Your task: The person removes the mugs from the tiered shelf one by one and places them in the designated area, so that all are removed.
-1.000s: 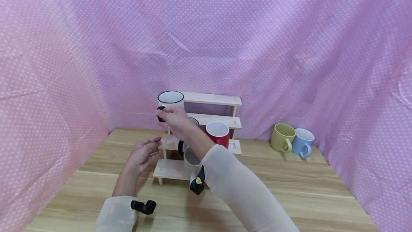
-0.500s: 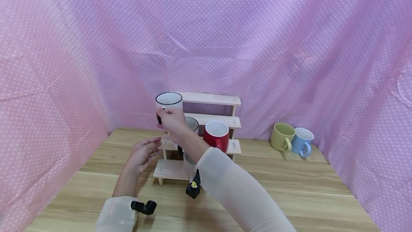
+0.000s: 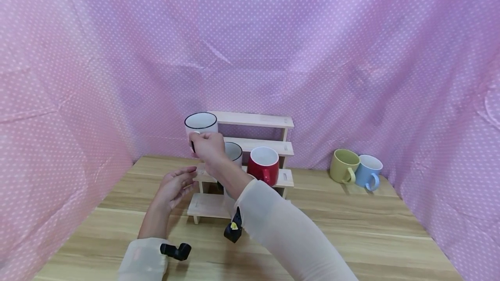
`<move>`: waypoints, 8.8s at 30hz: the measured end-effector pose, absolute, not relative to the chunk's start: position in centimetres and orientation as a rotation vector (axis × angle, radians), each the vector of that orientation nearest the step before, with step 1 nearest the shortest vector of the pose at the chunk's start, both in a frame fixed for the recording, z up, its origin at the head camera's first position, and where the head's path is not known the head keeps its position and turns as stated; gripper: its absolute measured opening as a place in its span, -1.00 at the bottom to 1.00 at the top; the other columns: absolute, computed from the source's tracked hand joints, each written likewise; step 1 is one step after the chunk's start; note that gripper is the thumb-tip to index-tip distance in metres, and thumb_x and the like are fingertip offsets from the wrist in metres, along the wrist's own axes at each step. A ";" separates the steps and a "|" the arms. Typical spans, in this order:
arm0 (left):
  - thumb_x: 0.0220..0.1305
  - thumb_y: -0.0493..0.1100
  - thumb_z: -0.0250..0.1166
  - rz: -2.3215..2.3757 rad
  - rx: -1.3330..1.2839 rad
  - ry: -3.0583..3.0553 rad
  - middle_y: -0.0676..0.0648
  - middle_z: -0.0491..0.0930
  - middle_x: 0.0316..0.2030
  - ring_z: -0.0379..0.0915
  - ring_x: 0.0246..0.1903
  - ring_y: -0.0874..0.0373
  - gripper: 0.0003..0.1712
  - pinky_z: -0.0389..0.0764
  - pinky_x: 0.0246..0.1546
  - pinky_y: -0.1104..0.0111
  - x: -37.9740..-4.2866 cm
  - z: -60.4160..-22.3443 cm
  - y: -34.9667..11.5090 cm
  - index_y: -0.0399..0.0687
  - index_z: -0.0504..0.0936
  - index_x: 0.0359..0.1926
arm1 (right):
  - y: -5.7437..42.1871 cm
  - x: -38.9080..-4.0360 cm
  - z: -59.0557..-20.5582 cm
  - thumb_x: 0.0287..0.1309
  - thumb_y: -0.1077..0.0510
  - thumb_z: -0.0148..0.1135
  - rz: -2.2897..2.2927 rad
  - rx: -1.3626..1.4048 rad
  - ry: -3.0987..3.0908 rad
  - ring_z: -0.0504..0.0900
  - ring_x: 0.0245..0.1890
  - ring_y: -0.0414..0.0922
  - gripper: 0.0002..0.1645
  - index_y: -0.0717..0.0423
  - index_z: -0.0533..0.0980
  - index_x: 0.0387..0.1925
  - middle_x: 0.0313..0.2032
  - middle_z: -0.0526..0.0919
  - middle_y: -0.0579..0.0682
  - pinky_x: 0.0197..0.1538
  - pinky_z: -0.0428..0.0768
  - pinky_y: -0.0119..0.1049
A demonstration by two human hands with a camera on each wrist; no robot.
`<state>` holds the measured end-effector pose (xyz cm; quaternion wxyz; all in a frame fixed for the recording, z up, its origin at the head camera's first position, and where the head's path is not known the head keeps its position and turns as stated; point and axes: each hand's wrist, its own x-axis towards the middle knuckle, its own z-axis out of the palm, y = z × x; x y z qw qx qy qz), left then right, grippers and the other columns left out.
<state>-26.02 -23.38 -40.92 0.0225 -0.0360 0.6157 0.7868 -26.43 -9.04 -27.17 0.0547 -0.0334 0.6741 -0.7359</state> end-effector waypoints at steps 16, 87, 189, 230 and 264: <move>0.53 -0.33 0.11 2.435 -0.121 1.890 0.03 0.55 -0.07 0.55 -0.14 0.25 -0.53 0.71 0.01 0.43 -25.9 -40.9 -23.2 -0.47 0.35 0.36 | -9.1 -26.1 -27.1 0.37 0.14 0.28 -2.285 -0.036 2.108 0.69 -0.28 0.03 -0.73 0.27 0.70 -0.37 -0.40 0.67 -0.01 -0.23 0.69 -0.34; 0.46 -0.39 0.18 2.512 -0.111 1.780 -0.03 0.63 -0.18 0.60 -0.27 0.22 -0.82 0.74 -0.09 0.45 -26.3 -40.7 -23.3 -0.21 0.63 -0.01 | 10.3 -29.0 -22.8 0.37 0.23 0.19 -2.532 -0.340 2.252 0.62 -0.21 -0.03 -0.71 0.41 0.57 -0.40 -0.42 0.61 0.10 -0.20 0.75 -0.30; 0.46 -0.40 0.18 2.524 -0.128 1.770 -0.05 0.60 -0.16 0.57 -0.24 0.21 -0.76 0.73 -0.08 0.45 -26.1 -40.8 -23.1 -0.31 0.57 0.09 | 24.5 -33.2 -43.8 0.31 0.16 0.21 -2.307 0.510 2.679 0.59 -0.53 -0.22 -0.66 0.45 0.62 -0.36 -0.56 0.60 -0.07 -0.35 0.74 -0.38; 0.45 -0.40 0.19 2.543 -0.148 1.725 -0.04 0.63 -0.18 0.59 -0.27 0.22 -0.82 0.73 -0.08 0.45 -26.2 -40.7 -23.1 -0.23 0.64 0.00 | 26.3 -31.6 -42.3 0.37 -0.05 0.30 -1.824 0.381 2.803 0.60 -0.40 -0.22 -0.47 0.42 0.59 -0.05 -0.31 0.64 0.00 -0.33 0.64 -0.43; 0.46 -0.37 0.20 2.524 -0.126 1.748 -0.03 0.62 -0.15 0.58 -0.23 0.22 -0.79 0.72 -0.08 0.45 -26.2 -40.9 -23.2 -0.25 0.60 0.07 | 20.4 -27.1 -35.8 0.40 0.06 0.31 -1.397 -0.832 2.949 0.71 -0.15 -0.08 -0.66 0.20 0.61 0.05 -0.13 0.75 0.02 -0.06 0.74 -0.13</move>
